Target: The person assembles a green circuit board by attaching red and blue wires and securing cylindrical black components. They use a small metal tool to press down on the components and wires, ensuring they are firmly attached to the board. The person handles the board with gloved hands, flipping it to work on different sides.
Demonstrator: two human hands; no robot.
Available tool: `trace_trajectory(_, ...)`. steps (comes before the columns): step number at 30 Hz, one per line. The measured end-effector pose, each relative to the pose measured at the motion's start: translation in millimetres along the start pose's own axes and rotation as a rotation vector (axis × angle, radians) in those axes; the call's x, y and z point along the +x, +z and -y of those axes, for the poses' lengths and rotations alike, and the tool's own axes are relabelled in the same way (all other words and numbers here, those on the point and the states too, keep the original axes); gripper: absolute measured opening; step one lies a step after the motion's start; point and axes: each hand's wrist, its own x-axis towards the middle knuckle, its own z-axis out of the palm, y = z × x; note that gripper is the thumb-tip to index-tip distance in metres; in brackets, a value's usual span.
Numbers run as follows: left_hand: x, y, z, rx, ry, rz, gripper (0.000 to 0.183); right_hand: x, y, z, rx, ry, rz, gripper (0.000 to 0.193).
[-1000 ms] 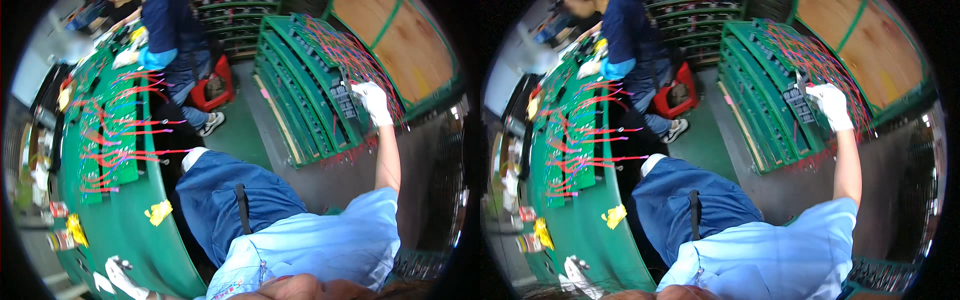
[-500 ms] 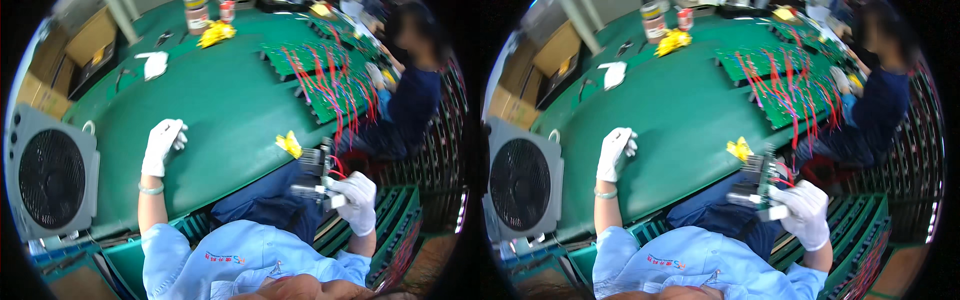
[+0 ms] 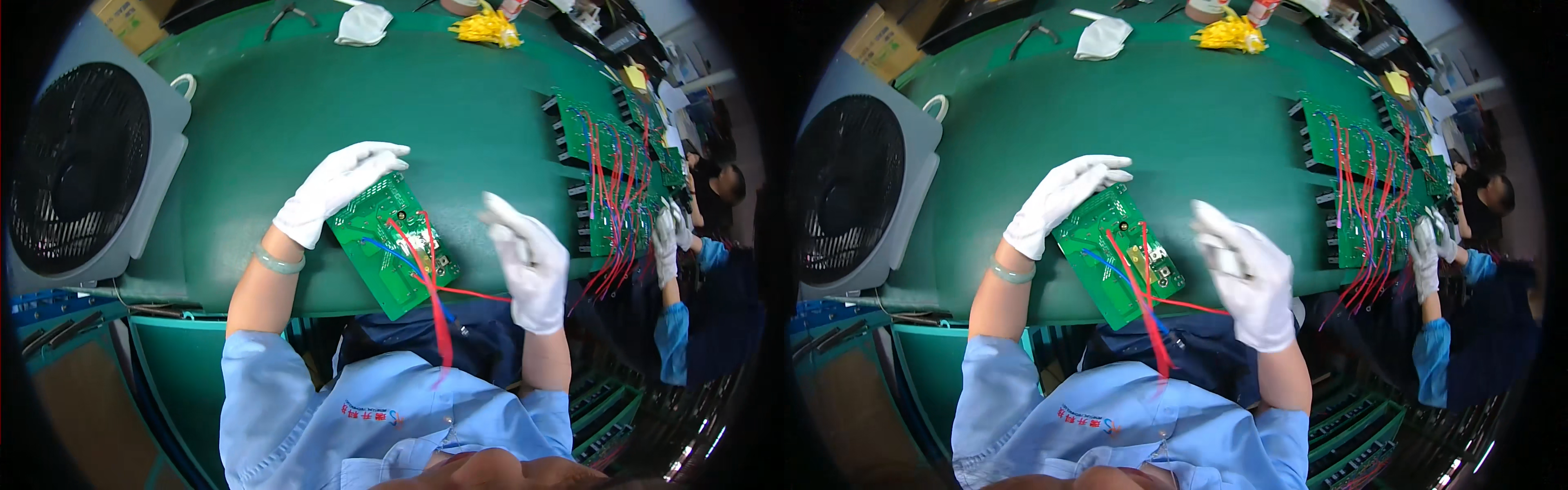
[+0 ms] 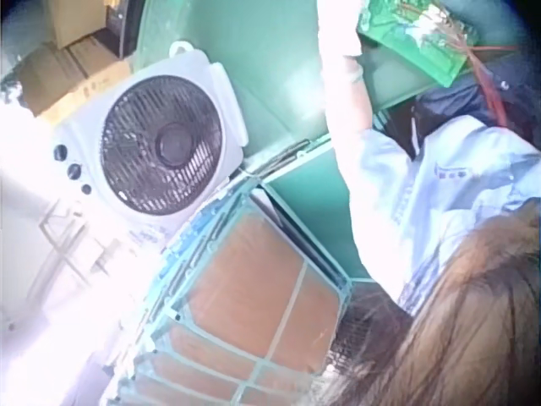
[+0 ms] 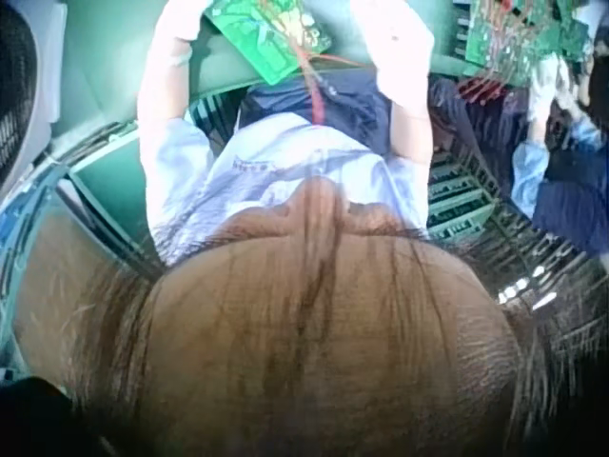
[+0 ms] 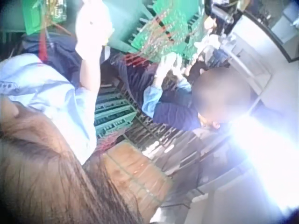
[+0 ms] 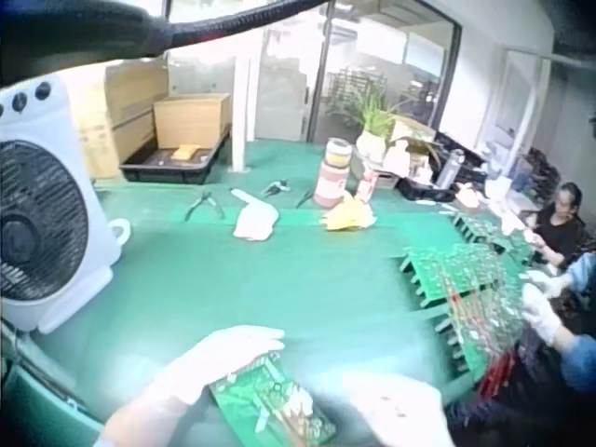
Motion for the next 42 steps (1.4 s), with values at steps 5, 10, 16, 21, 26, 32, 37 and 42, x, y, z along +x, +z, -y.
trace_trajectory(5, -10, 4, -2, 0.338, -0.006, 0.041, 0.051, -48, -24, -25, 0.021, 0.247, 0.112, 0.046)
trace_trajectory(10, -13, 12, -16, 0.276, -0.175, 0.020, 0.044, -78, 4, -12, 0.071, 0.353, 0.197, 0.039)
trace_trajectory(16, -11, 30, -23, 0.572, -0.065, -0.101, 0.045, -85, 8, -11, -0.256, 0.013, 0.099, 0.037)
trace_trajectory(21, -16, 38, -22, 0.481, -0.035, -0.194, 0.039, -82, 1, -5, -0.304, -0.015, 0.068, 0.032)
trace_trajectory(26, -18, 44, -15, 0.313, 0.019, -0.271, 0.035, -83, -3, -12, -0.400, -0.044, 0.044, 0.031)
trace_trajectory(32, -15, 44, -15, 0.296, -0.054, -0.293, 0.034, -84, -5, -15, -0.373, -0.017, 0.086, 0.040)
trace_trajectory(37, -12, 42, -12, 0.382, -0.001, -0.278, 0.032, -84, -2, -19, -0.367, 0.001, 0.100, 0.042)
trace_trajectory(42, -14, 40, -13, 0.478, 0.079, -0.256, 0.031, -86, 5, -22, -0.356, 0.018, 0.073, 0.041)
